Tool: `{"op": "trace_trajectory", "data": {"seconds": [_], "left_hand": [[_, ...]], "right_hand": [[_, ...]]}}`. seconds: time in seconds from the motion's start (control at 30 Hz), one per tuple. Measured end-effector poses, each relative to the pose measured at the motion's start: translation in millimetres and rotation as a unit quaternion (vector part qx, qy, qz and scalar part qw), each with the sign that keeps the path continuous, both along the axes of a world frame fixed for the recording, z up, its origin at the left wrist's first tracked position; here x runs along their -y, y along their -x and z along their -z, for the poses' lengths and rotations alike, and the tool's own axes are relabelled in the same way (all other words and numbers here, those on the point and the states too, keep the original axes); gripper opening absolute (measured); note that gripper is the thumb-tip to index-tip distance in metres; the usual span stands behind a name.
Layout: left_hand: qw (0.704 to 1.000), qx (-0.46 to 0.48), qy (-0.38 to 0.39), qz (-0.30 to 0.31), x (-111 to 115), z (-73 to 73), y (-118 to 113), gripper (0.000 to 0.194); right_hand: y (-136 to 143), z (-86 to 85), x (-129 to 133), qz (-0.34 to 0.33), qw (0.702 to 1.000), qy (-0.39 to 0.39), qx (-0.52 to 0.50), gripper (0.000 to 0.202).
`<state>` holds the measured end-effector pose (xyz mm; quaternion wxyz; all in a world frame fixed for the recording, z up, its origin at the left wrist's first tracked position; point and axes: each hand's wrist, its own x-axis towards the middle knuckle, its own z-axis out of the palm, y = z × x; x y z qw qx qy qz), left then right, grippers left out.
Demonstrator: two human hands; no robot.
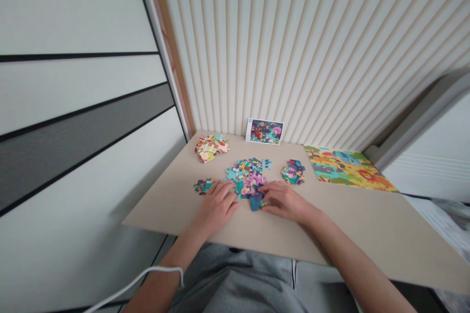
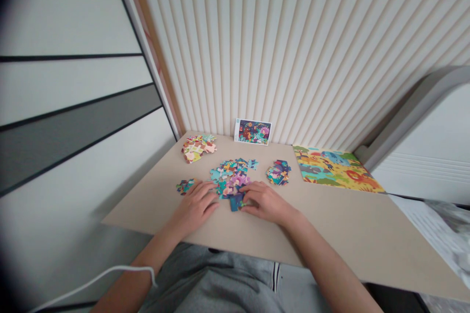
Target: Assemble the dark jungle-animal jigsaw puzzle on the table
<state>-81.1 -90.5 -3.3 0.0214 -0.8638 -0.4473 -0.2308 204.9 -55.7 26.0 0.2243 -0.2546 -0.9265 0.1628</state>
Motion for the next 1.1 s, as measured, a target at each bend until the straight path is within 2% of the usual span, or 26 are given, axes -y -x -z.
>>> {"op": "trace_trajectory", "data": {"seconds": [0.1, 0.2, 0.3, 0.4, 0.53, 0.6, 0.73, 0.83, 0.93, 1.1], "left_hand": [[1.0, -0.009, 0.003, 0.019, -3.5, 5.9, -1.1, 0.038], [0.999, -0.014, 0.005, 0.037, -6.0, 9.1, -1.2, 0.042], [0.999, -0.002, 0.009, 0.05, -4.1, 6.3, -0.4, 0.03], [0.997, 0.017, 0.018, 0.066, 0.1, 2.2, 0.6, 0.019], [0.998, 0.035, 0.013, 0.055, 0.7, 4.4, 1.9, 0.04], [0.998, 0.035, 0.01, 0.058, -1.2, 7.5, 2.4, 0.048], [0.997, 0.029, 0.01, 0.067, -3.7, 9.9, 2.8, 0.043], [0.997, 0.028, 0.007, 0.066, -2.8, 8.0, 2.6, 0.041], [0.997, 0.026, 0.006, 0.069, -1.0, 5.7, 2.6, 0.042], [0.997, 0.023, -0.001, 0.077, 0.8, 6.9, 3.3, 0.05]], "right_hand": [[-10.5, 0.8, -6.9, 0.029, 0.999, -0.024, -0.008, 0.017], [-32.6, -0.8, -16.5, 0.137, 0.985, -0.105, -0.003, 0.02], [-61.2, -2.6, -25.8, 0.285, 0.943, -0.166, 0.041, 0.026], [-83.5, 1.3, -32.0, 0.379, 0.903, -0.173, 0.105, 0.031], [-81.8, 11.6, -33.9, 0.458, 0.862, -0.188, 0.113, 0.034], [-64.5, 14.1, -31.7, 0.442, 0.874, -0.18, 0.094, 0.031], [-13.9, 15.1, -23.9, 0.315, 0.937, -0.141, 0.063, 0.034], [14.2, 18.1, -21.7, 0.235, 0.962, -0.124, 0.064, 0.04], [21.9, 22.8, -24.1, 0.185, 0.975, -0.107, 0.058, 0.034], [14.7, 20.3, -21.6, 0.179, 0.98, -0.087, 0.002, 0.028]]}}
